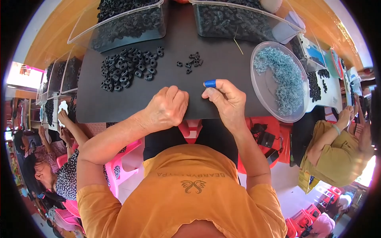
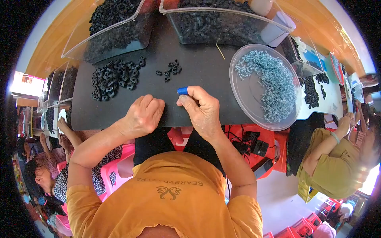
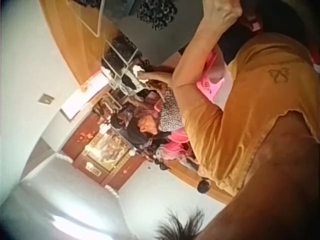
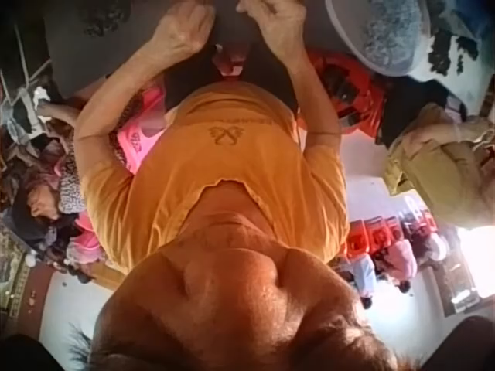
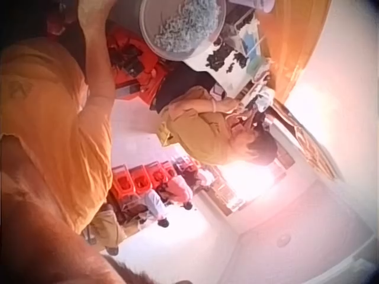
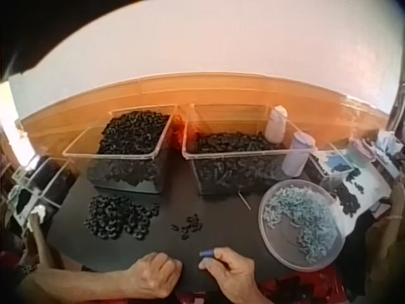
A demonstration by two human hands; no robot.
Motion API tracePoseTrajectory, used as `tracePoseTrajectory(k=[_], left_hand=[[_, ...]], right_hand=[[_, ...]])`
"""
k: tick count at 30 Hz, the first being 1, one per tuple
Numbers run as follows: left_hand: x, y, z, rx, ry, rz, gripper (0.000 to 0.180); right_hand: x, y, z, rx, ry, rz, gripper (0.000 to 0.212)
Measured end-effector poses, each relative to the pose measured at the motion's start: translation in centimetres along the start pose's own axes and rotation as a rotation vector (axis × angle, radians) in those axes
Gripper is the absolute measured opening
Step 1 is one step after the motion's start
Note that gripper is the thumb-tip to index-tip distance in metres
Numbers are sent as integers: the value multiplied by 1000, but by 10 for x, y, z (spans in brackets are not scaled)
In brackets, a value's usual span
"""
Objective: Assembling small black plastic components by hand at a workbench.
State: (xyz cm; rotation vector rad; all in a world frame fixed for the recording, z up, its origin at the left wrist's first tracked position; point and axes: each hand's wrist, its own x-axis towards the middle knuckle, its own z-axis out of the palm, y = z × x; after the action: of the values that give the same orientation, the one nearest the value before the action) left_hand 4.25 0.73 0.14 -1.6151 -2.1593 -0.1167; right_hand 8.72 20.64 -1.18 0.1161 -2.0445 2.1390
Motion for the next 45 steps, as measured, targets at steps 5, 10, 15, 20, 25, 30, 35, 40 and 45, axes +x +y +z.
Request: tracePoseTrajectory(k=[5, 10, 15, 20, 25, 30, 35, 40, 45], left_hand=[[2, 5, -7, 40, -1, -21, 32], [6, -4, -12, -36, -8, -44, 22], [63, -41, -35, -128, 210, -81, 15], [146, -113, -39, 16, 409, -127, 15], [174, -154, -32, 336, 318, -244, 56], [159, -129, -33, 264, 467, -81, 54], [111, -77, -42, 7, 462, -126, 37], [44, -55, -50, -134, 332, -275, 38], [-2, -47, -49, -156, 340, -469, 31]], right_hand=[[-2, 2, 1, 36, 7, 19, 7], [-6, -3, -5, -11, -26, -1, 8], [-19, -14, -20, -31, 11, 30, 12], [-25, -41, -41, -440, 93, -224, 9], [-15, -55, -85, -854, 352, -419, 13], [12, -52, -135, -980, 286, -261, 13], [41, -33, -144, -1431, -41, -438, 19], [35, -35, -143, -1340, 0, -437, 19], [31, -38, -134, -1127, -21, -314, 10]])
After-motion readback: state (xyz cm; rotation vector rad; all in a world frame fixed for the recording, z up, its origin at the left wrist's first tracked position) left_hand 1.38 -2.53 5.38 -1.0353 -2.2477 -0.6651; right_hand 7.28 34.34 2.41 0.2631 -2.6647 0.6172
